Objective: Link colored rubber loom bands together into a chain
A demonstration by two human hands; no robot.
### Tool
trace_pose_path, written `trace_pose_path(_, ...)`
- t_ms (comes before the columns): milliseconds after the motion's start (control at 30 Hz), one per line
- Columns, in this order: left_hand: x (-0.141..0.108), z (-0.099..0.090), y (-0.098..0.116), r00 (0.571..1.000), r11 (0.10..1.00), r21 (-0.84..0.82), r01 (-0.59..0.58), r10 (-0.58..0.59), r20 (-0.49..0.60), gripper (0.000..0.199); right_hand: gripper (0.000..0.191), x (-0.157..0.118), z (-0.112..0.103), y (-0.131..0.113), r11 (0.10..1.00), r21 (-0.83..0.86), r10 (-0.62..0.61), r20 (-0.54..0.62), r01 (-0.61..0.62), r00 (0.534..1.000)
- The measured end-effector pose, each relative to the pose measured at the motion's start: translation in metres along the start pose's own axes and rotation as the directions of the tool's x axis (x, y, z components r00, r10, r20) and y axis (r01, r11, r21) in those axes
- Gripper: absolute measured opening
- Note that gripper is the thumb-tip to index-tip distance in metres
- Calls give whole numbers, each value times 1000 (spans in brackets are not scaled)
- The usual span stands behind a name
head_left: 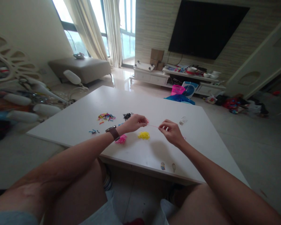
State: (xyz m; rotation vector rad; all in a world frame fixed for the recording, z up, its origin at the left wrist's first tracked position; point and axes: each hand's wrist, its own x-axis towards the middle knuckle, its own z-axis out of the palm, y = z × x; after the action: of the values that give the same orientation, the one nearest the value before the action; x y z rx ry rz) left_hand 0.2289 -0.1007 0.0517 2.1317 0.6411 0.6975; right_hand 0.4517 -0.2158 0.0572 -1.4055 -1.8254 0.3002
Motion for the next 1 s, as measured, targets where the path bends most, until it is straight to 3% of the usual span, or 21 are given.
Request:
trace_pose_path(167,-6,23,10,995,998,-46,-52,56,77,10,13,-5,12,-3,999,-25,-27,50,28,998)
trace_pose_path(467,-2,30,9,989,993,-56,-105,111,101,15,6,-9,12,2,999,-34,-4,75,7,997)
trace_pose_path(600,1,11,3,993,997,-12,-77,78,85,15,10,-8,9,7,999,-49,3,60,0,998)
trace_pose_path(767,-3,-35,-22,984,998,68,19,-31,178,16,7,-9,2,10,998,-62,6,61,-2,998)
trace_pose_path(900,-20,-63,-48,903,970,178,167,-223,368,15,7,-12,-4,8,998,-59,12,80,-8,997)
trace_pose_path(1000,-35,-72,-63,840,931,289,222,-333,427,15,8,-13,-8,7,999,-45,13,99,-9,995)
